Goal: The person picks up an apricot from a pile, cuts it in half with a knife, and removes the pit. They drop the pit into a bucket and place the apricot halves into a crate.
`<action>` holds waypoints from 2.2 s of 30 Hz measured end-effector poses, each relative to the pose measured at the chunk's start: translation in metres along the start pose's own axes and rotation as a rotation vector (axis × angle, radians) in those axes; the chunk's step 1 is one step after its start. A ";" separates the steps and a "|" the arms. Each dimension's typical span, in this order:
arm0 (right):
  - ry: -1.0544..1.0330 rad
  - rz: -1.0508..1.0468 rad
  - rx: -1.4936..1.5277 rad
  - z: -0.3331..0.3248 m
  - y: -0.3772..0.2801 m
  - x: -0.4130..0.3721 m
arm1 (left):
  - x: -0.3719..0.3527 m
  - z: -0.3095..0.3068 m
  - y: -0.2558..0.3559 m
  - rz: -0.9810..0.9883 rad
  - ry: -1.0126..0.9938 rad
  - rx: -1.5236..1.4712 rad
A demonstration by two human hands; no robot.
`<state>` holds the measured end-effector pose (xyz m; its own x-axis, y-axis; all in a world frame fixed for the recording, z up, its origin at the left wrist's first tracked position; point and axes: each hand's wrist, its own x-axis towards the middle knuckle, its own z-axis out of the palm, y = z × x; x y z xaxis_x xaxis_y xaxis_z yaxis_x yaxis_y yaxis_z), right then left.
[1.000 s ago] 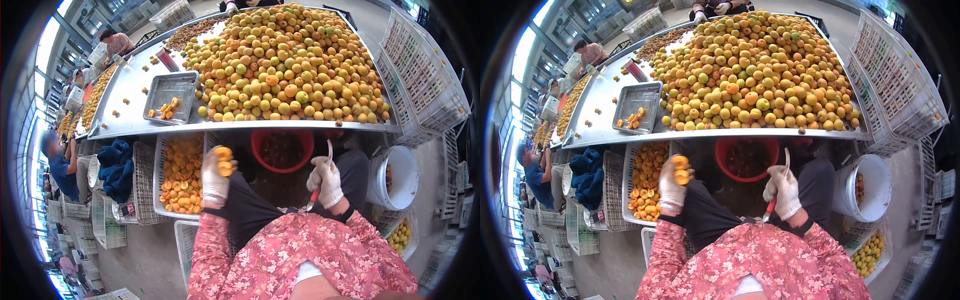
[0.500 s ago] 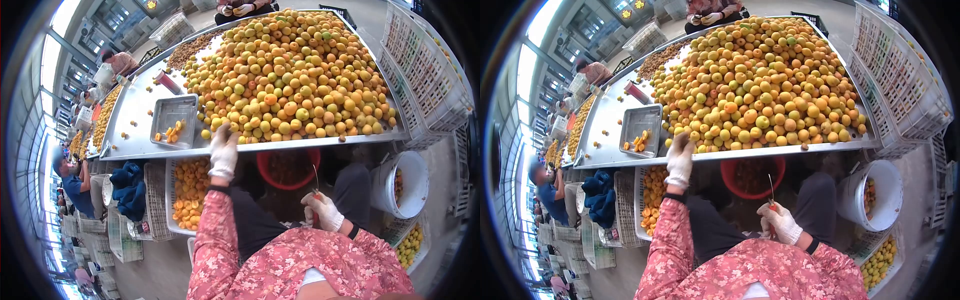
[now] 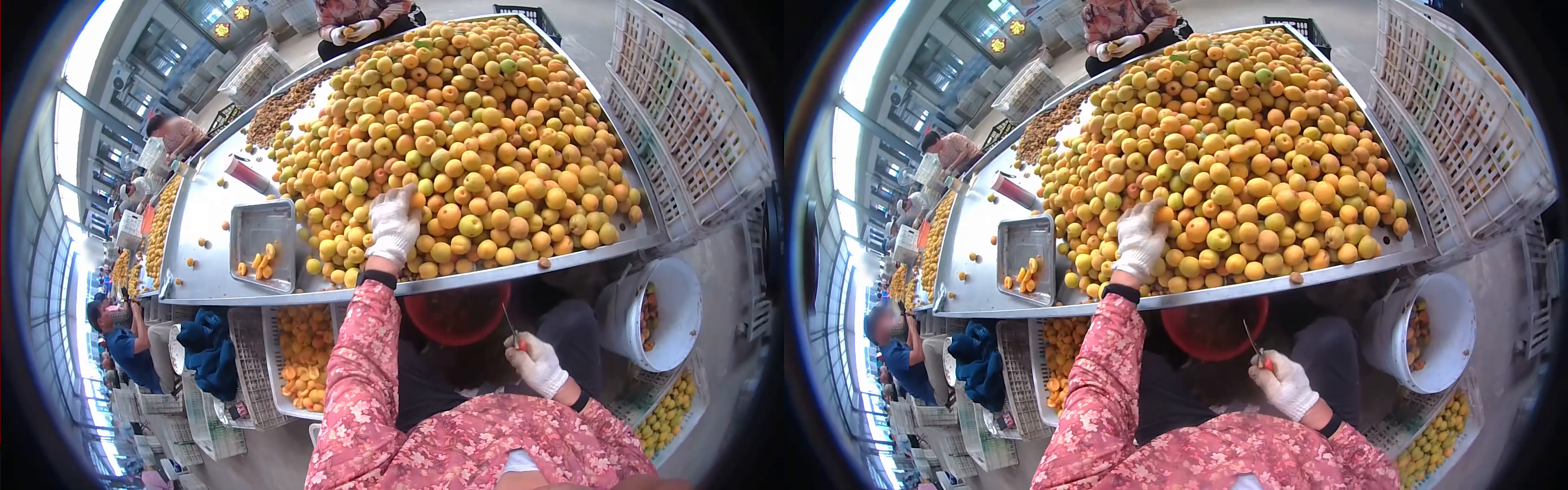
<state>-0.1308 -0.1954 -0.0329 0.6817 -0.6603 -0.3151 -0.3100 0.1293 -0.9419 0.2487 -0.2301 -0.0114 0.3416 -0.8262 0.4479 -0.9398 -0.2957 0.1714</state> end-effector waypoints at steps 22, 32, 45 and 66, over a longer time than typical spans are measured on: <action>-0.254 -0.234 0.370 0.032 -0.070 -0.050 | -0.224 -0.125 0.161 -0.595 -0.452 -1.963; -0.003 -0.513 -0.229 0.031 -0.043 -0.068 | -0.248 -0.126 0.192 -0.727 -0.320 -1.943; -0.142 -0.241 0.119 0.028 -0.037 -0.066 | -0.266 -0.121 0.189 -0.560 -0.338 -2.164; -0.315 -0.375 -0.318 0.034 -0.053 -0.079 | -0.277 -0.126 0.181 -0.506 -0.126 -1.630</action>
<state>-0.1459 -0.1247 0.0380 0.9326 -0.3595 -0.0320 -0.1598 -0.3318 -0.9297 -0.0151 0.0055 0.0064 0.5018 -0.8648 0.0181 0.2620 0.1719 0.9496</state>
